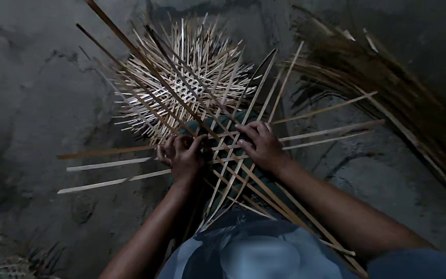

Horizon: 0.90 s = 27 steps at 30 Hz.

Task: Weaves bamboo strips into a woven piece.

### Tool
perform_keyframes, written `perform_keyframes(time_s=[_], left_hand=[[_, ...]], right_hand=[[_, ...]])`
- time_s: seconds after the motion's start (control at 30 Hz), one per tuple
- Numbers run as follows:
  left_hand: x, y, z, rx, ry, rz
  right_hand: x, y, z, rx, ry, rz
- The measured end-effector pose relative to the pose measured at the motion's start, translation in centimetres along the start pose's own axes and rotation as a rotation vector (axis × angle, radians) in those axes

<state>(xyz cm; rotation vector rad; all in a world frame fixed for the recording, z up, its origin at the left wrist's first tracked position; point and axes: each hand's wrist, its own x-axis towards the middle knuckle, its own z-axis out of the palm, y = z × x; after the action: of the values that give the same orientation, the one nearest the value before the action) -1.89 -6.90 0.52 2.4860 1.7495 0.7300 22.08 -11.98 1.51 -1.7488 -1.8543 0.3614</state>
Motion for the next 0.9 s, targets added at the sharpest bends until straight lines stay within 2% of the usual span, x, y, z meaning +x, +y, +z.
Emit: perform_keyframes(time_s=[0.17, 0.3, 0.67, 0.9], left_hand=[[0.0, 0.1, 0.6, 0.025, 0.012, -0.025], [-0.2, -0.3, 1.4, 0.041, 0.021, -0.016], [-0.2, -0.7, 1.7, 0.025, 0.023, 0.037], [-0.4, -1.2, 1.9, 0.02, 0.079, 0.014]], right_hand=[[-0.6, -0.9, 1.2, -0.138, 0.014, -0.002], [-1.0, -0.1, 2.5, -0.129, 0.078, 0.002], [-0.7, 0.4, 2.6, -0.147, 0.027, 0.008], [-0.9, 0.2, 2.5, -0.127, 0.081, -0.015]])
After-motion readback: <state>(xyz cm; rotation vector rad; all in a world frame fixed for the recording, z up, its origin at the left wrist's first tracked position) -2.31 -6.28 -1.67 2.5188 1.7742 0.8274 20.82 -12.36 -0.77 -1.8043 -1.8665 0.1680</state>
